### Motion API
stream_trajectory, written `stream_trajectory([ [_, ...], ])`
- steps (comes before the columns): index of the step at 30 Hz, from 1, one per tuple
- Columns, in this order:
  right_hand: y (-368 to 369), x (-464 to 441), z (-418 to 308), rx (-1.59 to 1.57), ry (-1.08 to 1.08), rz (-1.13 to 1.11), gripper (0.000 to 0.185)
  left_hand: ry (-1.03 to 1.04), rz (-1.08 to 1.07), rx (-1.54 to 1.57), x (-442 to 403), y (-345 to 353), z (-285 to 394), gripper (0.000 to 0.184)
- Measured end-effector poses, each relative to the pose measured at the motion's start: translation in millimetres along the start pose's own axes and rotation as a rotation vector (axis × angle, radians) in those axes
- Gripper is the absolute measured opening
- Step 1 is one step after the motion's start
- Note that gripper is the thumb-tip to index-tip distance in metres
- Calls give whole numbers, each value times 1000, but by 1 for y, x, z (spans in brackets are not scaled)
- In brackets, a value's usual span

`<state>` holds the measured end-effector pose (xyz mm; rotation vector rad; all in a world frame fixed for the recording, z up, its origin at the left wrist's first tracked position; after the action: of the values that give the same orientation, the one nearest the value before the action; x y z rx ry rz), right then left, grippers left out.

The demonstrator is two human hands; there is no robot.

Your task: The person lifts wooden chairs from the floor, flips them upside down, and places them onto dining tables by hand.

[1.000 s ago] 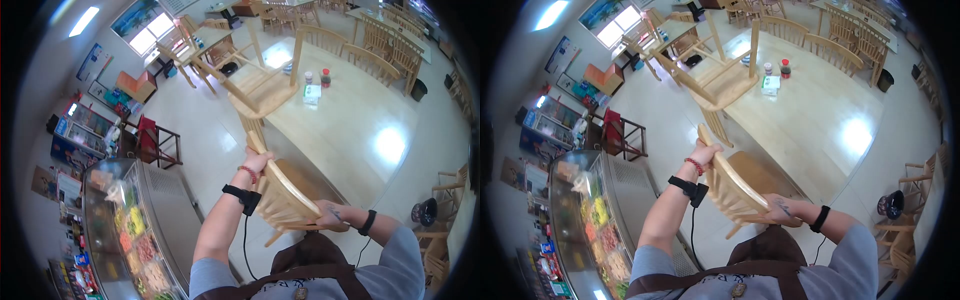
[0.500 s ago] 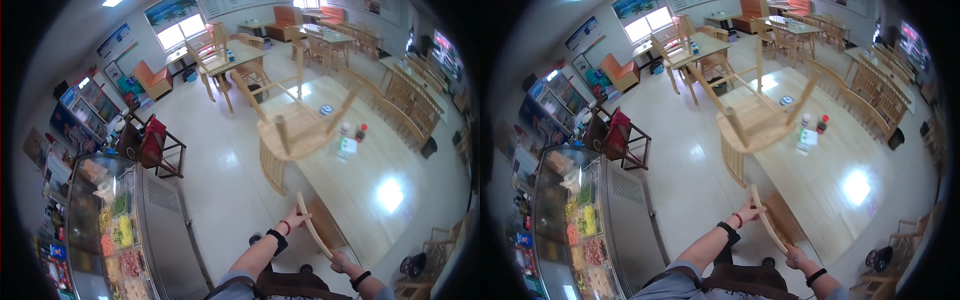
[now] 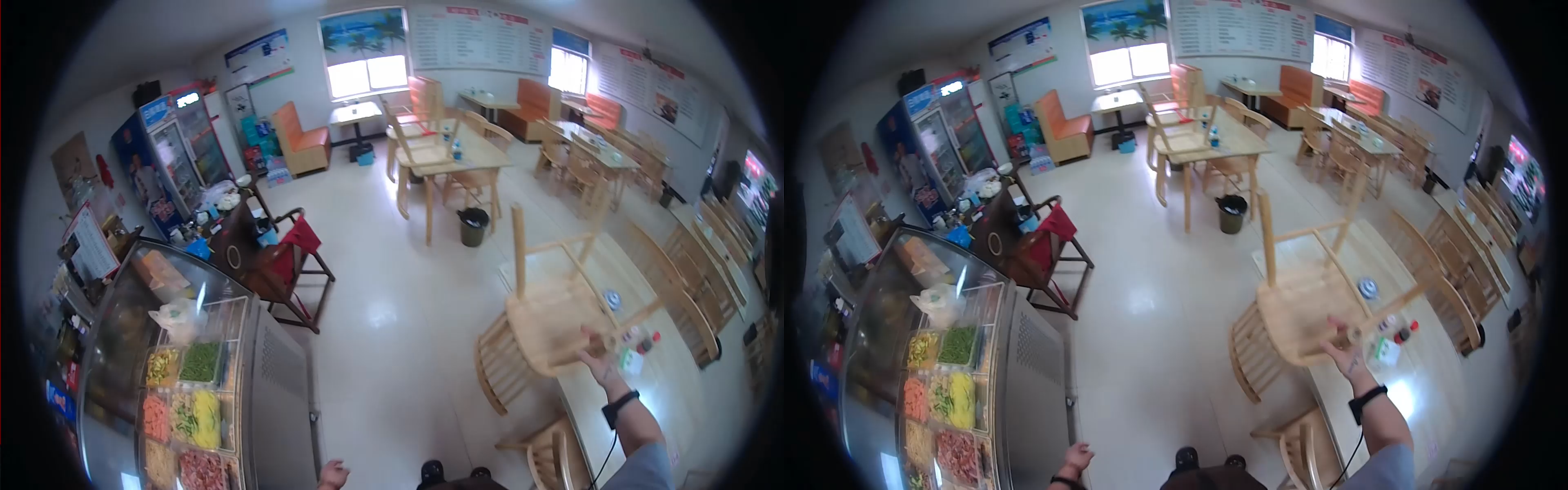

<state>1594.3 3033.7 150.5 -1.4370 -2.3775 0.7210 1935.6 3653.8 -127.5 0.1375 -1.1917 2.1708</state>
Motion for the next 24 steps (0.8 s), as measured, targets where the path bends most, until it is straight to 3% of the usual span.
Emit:
stream_trajectory([
  [1,18,-14,2,-212,151,-115,50,-68,36,7,6,-8,-39,48],
  [4,71,-37,-20,-329,-17,-287,18,-191,-33,-111,9,6,-72,49],
  [5,90,-34,-41,-162,-23,-283,15,-229,-95,-180,32,5,-62,49],
  [7,135,-56,-106,149,-100,-254,14,-112,-196,-73,31,33,-25,48],
  [9,182,-66,-136,-44,-56,-316,15,178,-314,140,19,48,29,55],
  [10,203,-65,-148,-137,-34,-337,15,262,-359,92,10,52,61,56],
  [11,214,-55,-162,-84,-90,-339,15,479,-297,-75,-4,63,78,52],
  [13,214,-31,-193,45,-209,-324,16,517,-300,-16,-26,75,112,64],
  [16,209,0,-221,-109,-118,-475,16,399,-220,-82,-43,85,136,79],
  [19,191,28,-257,-372,-22,-624,18,350,-38,-205,-37,56,160,90],
  [20,183,31,-268,-460,15,-657,18,427,104,-289,-33,54,155,93],
  [23,168,30,-286,-697,152,-748,19,508,-63,-185,-13,61,121,94],
  [24,166,23,-285,-757,203,-785,19,512,-77,-130,2,59,113,87],
])
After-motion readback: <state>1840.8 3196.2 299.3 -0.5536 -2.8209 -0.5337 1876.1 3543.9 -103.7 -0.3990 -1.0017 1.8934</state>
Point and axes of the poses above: each hand's wrist, its own x-axis away from the middle knuckle, its own y-axis out of the palm, z = x × y, the point moved 2 cm from there along -x, towards the middle knuckle, and after that the axes turned 14 degrees about y, right-handed, at the moved point
